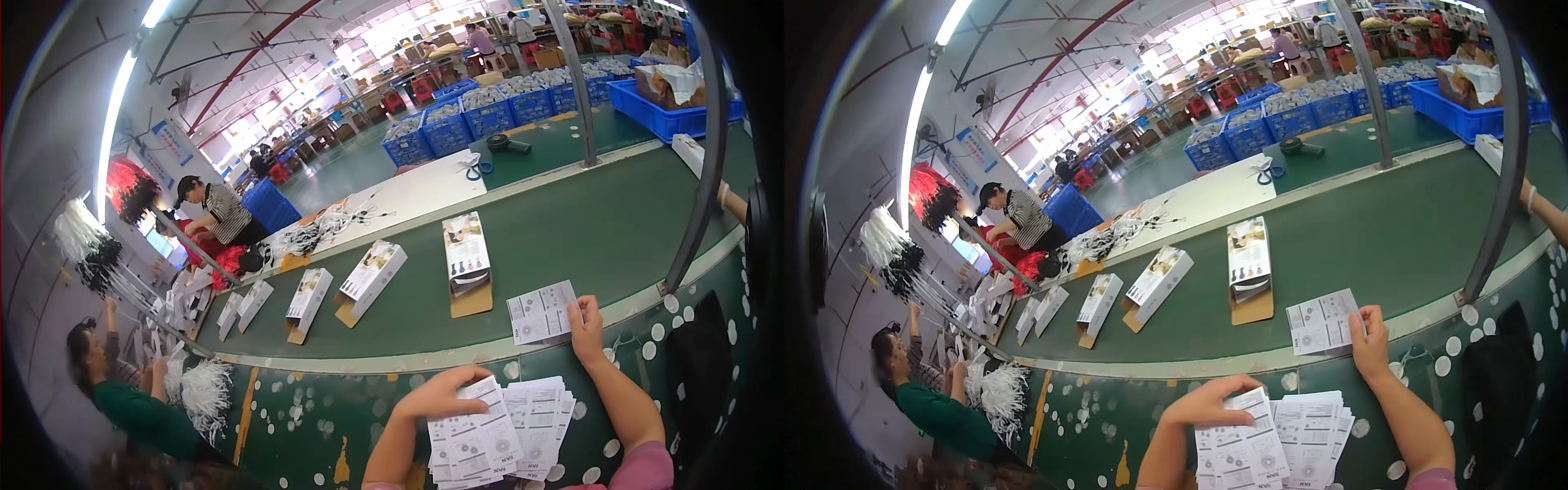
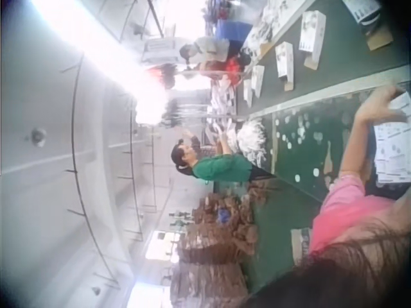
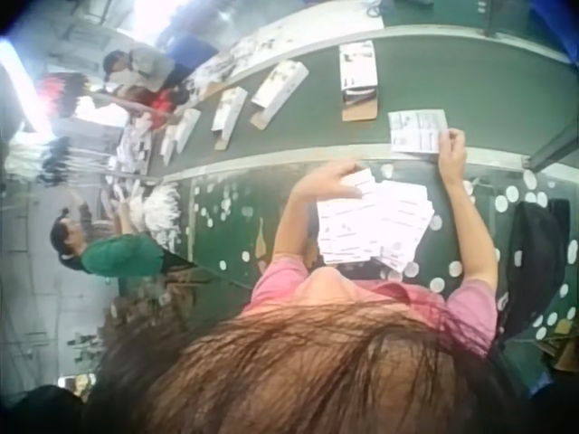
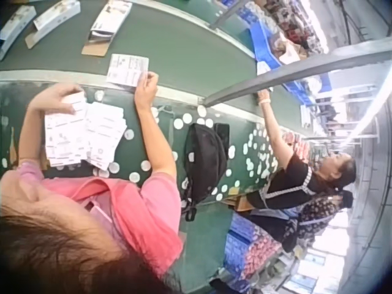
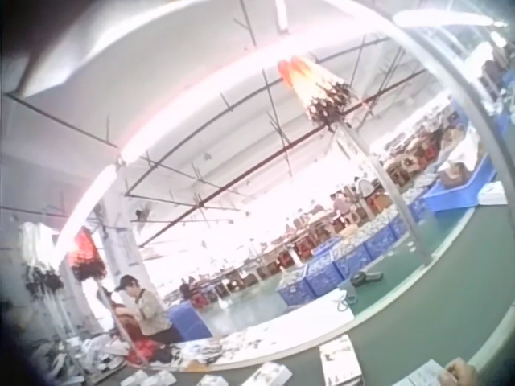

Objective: The person inserts instruction manuals into product packaging boxes by picking up individual folded manuals from a stack and placing them inside open boxes on an assembly line.

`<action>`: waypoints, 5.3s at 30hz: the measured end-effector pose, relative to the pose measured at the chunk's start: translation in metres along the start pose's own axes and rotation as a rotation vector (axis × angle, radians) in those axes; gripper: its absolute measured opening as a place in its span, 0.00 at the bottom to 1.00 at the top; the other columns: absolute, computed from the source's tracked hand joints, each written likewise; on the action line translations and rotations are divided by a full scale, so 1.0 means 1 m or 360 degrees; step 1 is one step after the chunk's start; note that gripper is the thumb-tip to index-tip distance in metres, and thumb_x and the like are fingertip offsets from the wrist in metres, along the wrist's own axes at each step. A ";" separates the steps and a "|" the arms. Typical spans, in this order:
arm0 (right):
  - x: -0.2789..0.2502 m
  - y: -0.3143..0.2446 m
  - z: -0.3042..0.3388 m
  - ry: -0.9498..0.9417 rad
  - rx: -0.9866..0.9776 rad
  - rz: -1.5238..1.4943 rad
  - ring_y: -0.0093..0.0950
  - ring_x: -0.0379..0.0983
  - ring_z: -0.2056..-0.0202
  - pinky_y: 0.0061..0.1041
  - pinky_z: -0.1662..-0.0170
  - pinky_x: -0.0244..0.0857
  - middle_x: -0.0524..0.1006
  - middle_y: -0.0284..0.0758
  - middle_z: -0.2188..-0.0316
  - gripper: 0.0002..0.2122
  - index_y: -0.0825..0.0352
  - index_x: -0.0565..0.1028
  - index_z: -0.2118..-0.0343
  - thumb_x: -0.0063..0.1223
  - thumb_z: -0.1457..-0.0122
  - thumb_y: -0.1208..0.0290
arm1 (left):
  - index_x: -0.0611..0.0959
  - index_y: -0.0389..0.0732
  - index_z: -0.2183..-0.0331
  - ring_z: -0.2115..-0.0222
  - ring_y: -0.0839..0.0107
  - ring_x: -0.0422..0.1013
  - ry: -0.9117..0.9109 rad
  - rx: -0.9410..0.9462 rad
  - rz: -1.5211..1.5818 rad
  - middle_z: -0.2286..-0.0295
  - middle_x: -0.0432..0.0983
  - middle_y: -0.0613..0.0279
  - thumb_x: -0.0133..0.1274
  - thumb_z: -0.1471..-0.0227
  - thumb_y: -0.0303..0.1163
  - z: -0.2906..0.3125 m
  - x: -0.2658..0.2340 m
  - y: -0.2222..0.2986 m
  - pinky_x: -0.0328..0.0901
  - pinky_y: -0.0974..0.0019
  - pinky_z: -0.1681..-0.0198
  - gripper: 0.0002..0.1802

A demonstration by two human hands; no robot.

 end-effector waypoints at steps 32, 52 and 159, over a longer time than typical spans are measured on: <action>0.010 -0.014 0.012 -0.0128 -0.0034 -0.0126 0.12 0.54 0.78 0.13 0.77 0.49 0.61 0.24 0.81 0.05 0.66 0.63 0.69 0.40 0.42 0.70 | 0.75 0.35 0.64 0.71 0.81 0.69 0.0858 0.0194 0.1111 0.70 0.73 0.67 0.44 0.46 0.37 0.026 -0.039 -0.032 0.64 0.76 0.68 0.15; 0.018 -0.032 0.016 -0.0074 0.0006 0.0195 0.16 0.59 0.77 0.17 0.73 0.56 0.65 0.29 0.79 0.06 0.68 0.64 0.69 0.43 0.44 0.71 | 0.75 0.38 0.59 0.64 0.63 0.67 0.2521 0.0513 -0.0755 0.63 0.69 0.56 0.44 0.48 0.26 -0.001 -0.113 -0.036 0.61 0.67 0.59 0.13; 0.002 -0.241 0.009 -0.0101 0.0298 0.0180 0.13 0.56 0.80 0.15 0.78 0.51 0.64 0.25 0.82 0.06 0.67 0.66 0.71 0.45 0.45 0.70 | 0.71 0.37 0.62 0.66 0.53 0.70 0.0607 -0.0275 -0.1576 0.64 0.69 0.50 0.41 0.54 0.29 -0.065 -0.206 0.061 0.66 0.53 0.68 0.14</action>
Point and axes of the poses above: each hand's wrist, its own z-axis away from the middle knuckle, its own x-axis out of the palm, y = z × x, the point moved 2 cm from there along -z, towards the middle knuckle
